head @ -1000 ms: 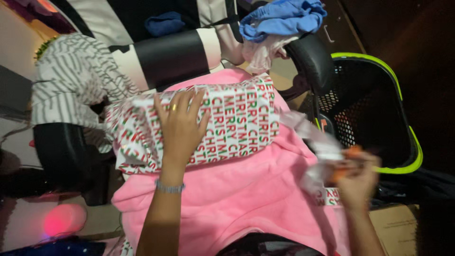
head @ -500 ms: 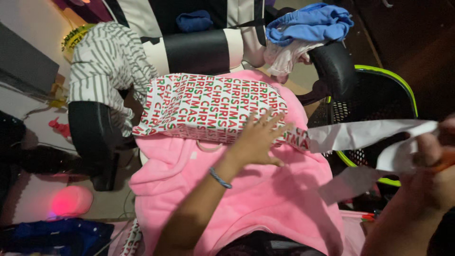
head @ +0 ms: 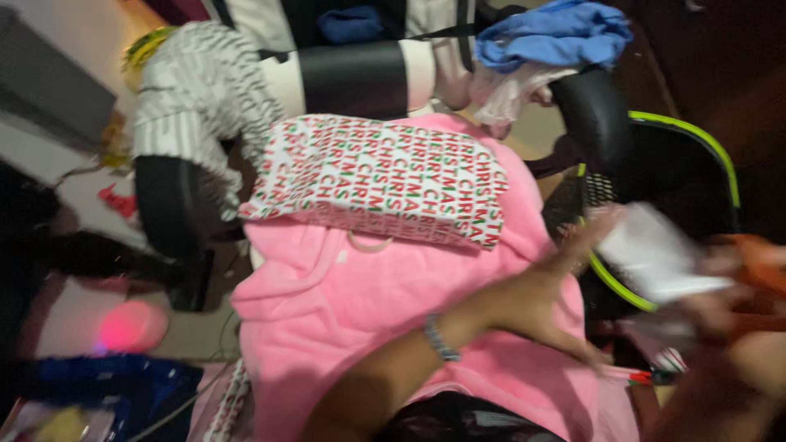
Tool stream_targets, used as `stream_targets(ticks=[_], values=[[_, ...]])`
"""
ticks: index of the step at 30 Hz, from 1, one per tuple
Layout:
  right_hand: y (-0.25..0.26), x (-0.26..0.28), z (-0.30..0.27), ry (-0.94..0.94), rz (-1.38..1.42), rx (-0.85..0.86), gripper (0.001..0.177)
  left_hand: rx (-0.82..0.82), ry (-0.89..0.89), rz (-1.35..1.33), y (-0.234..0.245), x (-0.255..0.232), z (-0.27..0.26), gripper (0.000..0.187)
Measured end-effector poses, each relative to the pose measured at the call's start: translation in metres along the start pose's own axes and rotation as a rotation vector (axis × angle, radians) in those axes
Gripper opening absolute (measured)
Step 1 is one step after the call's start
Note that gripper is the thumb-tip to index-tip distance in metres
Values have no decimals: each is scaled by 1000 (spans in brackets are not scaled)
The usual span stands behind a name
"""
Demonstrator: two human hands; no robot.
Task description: The person wraps a rectangular gift using Christmas-themed wrapping paper. They fold the paper around the item, secure it with tape, and trim the excess with scissors. The wrapped gift is then placed on a pink blanket on their lap.
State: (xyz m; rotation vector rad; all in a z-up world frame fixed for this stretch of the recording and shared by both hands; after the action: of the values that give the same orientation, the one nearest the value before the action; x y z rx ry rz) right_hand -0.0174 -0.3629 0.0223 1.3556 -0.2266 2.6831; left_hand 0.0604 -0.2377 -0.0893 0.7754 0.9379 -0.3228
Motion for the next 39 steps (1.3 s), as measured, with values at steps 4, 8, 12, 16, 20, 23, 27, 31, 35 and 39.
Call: stream_targets(ticks=[4,8,12,16,20,23,27,31,35,39], values=[[-40,-12,13,-38,211,89,45,26,45,-599,-19,0,1,92],[-53,-35,21,-267,348,164,58,-239,-52,-901,38,43,-35,70],[-89,-70,0,-292,69,383,80,-762,195,-1029,138,119,-103,36],[-153,-128,-65,-510,363,413,98,-824,-158,-1354,207,97,-178,65],[-197,-151,-103,-526,791,240,102,-1287,93,-1143,205,105,-235,31],[-197,-185,-119,-698,815,-226,99,-1059,106,-794,144,66,-203,37],[-229,-141,-106,-218,275,47,66,-872,-59,-684,127,10,-202,66],[-244,-125,-87,-2,-57,115,50,-820,-72,-833,123,-22,-207,81],[-267,-142,-71,-184,-30,318,64,-898,83,-616,137,-20,-225,66],[-288,-178,-62,-700,517,437,56,-914,166,-628,140,13,-261,78]])
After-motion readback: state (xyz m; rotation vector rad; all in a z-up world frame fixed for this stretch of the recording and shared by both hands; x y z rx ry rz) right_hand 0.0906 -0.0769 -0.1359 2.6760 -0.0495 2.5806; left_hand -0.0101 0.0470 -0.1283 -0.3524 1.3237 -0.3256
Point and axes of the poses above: each hand's wrist, its own z-axis towards the middle knuckle, its own y-axis out of the back of the hand, x = y × z, the point moved 9 cm from there along z, towards the middle knuckle, and after that the axes turned 3 degrees about z, right-handed, at the moved point
